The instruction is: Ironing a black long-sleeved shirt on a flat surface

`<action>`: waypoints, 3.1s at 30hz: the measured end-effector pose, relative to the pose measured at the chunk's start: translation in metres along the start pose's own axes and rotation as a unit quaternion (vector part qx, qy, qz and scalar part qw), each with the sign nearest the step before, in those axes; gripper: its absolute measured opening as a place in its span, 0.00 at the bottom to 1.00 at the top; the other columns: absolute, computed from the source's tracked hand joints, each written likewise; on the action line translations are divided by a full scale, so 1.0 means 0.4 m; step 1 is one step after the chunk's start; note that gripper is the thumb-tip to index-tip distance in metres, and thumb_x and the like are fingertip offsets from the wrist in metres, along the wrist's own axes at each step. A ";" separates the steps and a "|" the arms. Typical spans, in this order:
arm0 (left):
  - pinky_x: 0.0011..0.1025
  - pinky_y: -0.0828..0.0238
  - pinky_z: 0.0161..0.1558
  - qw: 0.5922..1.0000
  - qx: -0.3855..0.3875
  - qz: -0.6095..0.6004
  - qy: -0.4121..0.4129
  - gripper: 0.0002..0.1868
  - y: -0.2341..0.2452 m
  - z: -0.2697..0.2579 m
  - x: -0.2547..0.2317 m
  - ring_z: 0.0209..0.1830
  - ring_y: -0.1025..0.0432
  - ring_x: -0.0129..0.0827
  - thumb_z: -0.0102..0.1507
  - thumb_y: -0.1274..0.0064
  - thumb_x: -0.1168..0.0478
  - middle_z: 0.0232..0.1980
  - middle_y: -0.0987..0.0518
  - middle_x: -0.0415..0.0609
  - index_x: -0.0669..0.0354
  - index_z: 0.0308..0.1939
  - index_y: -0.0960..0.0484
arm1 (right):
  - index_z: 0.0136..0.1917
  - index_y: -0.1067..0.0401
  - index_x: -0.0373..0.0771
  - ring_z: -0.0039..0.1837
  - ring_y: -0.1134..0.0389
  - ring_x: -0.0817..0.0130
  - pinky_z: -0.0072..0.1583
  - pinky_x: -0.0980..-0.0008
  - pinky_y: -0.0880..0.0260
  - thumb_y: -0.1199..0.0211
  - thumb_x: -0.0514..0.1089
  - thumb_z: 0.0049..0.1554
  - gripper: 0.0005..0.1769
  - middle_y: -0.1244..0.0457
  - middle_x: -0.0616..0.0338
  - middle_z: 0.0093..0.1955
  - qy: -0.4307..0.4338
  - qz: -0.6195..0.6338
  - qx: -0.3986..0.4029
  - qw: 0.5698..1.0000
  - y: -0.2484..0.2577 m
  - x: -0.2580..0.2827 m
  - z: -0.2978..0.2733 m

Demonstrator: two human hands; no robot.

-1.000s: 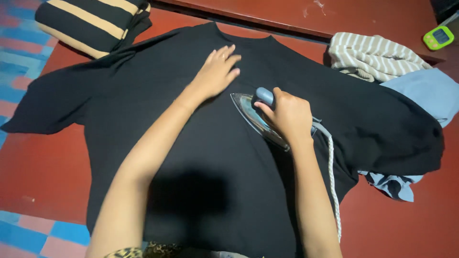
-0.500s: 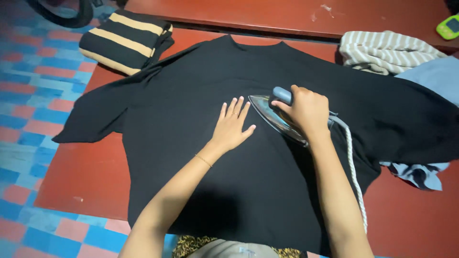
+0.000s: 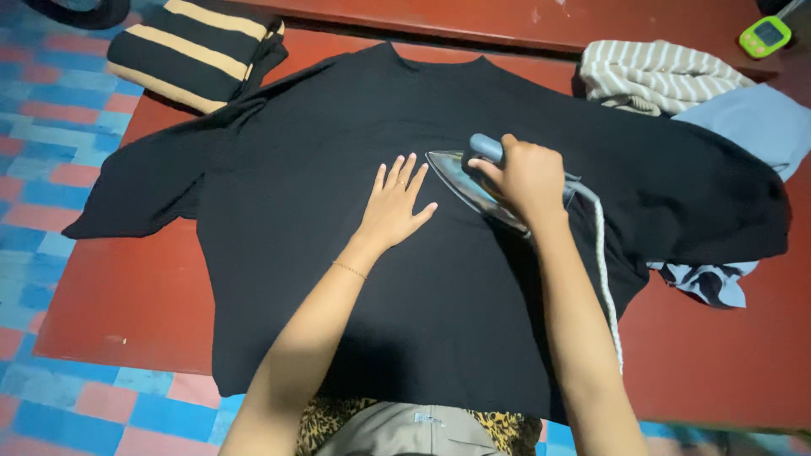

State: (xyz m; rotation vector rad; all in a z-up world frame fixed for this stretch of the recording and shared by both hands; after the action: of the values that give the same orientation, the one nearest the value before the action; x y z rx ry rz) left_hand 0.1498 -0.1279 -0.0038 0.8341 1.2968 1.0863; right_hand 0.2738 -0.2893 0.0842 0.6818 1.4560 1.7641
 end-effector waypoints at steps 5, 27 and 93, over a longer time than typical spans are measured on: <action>0.52 0.73 0.79 1.000 0.006 -0.016 0.004 0.39 0.012 -0.005 0.001 0.83 0.56 0.46 0.69 0.56 0.40 0.82 0.47 0.58 0.55 0.79 0.42 | 0.52 0.23 0.44 0.44 0.24 0.49 0.46 0.55 0.26 0.36 0.73 0.56 0.32 0.29 0.53 0.37 0.050 0.015 -0.020 0.998 0.013 -0.011 0.002; 0.51 0.71 0.79 1.000 0.008 -0.022 0.002 0.38 0.031 -0.012 -0.004 0.83 0.54 0.47 0.69 0.56 0.40 0.82 0.45 0.58 0.54 0.78 0.40 | 0.44 0.24 0.44 0.40 0.25 0.46 0.43 0.54 0.26 0.33 0.77 0.54 0.33 0.32 0.52 0.32 -0.071 -0.030 -0.099 0.992 -0.060 -0.095 0.059; 0.51 0.73 0.78 0.990 -0.066 -0.026 0.123 0.26 0.104 -0.036 0.259 0.83 0.53 0.41 0.74 0.59 0.53 0.81 0.41 0.53 0.52 0.76 0.35 | 0.54 0.18 0.41 0.51 0.26 0.39 0.51 0.50 0.27 0.30 0.68 0.54 0.30 0.27 0.44 0.44 -0.052 0.124 0.094 0.987 0.055 -0.098 -0.023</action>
State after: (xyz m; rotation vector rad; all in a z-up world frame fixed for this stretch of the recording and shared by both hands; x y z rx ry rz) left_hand 0.1237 -0.0185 0.0003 0.5767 1.4264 1.2473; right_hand 0.2852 -0.3282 0.1058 1.0777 1.5303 1.7568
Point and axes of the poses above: each hand's wrist, its own z-axis towards the middle knuckle, its own y-axis out of the back of the hand, x = y × z, the point moved 7 cm from there along z, towards the middle knuckle
